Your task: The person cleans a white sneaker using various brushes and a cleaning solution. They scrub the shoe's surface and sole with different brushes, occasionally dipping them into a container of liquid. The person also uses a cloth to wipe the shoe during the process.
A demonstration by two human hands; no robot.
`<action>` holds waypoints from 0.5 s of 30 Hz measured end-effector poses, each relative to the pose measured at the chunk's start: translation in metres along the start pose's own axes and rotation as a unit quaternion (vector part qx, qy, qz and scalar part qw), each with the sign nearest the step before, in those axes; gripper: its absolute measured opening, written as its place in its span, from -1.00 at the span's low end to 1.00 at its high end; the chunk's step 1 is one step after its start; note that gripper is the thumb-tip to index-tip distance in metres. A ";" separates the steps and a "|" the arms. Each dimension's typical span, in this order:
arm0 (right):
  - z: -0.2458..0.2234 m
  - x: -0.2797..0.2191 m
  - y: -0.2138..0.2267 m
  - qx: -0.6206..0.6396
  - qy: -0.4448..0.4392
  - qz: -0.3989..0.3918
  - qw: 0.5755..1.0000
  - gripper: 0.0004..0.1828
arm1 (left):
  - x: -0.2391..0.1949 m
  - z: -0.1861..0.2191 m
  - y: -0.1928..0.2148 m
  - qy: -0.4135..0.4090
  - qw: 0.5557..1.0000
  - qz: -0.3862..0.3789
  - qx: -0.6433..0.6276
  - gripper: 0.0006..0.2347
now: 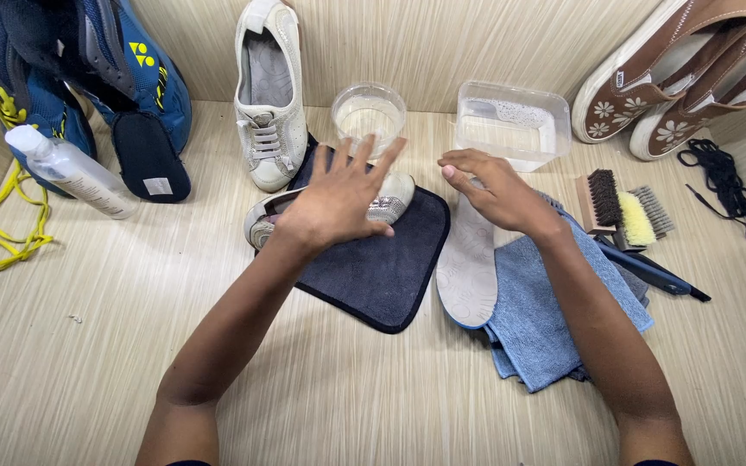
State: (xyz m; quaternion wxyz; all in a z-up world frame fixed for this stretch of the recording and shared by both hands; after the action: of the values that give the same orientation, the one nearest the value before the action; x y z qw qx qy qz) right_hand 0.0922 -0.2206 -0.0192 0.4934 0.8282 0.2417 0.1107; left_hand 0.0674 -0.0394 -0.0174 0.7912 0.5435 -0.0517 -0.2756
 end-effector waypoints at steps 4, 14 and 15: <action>0.015 -0.009 0.024 -0.141 -0.062 0.016 0.988 -0.65 | 0.007 -0.076 -0.022 0.142 0.988 0.049 0.036 -0.06; 0.112 -0.040 0.023 -0.286 -0.250 -0.141 0.914 -0.48 | -0.017 -0.029 0.030 0.023 0.969 -0.020 -0.243 -0.42; 0.111 -0.039 0.025 -0.261 -0.250 -0.153 0.920 -0.50 | -0.021 -0.021 0.033 0.033 0.956 -0.043 -0.289 -0.42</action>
State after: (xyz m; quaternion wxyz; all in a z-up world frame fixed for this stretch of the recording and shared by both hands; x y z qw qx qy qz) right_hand 0.1131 -0.3355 -0.0496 0.7474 0.6237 0.1963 -0.1178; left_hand 0.0703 -0.0027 0.0083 0.9032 0.3021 0.0795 -0.2945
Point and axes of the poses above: each hand's wrist, its own x-axis towards the middle knuckle, its own y-axis out of the back of the hand, z = x × y, the point moved 8 cm from there along x, towards the middle knuckle, and after that the axes turned 15 degrees about -x, right-handed, at the moved point
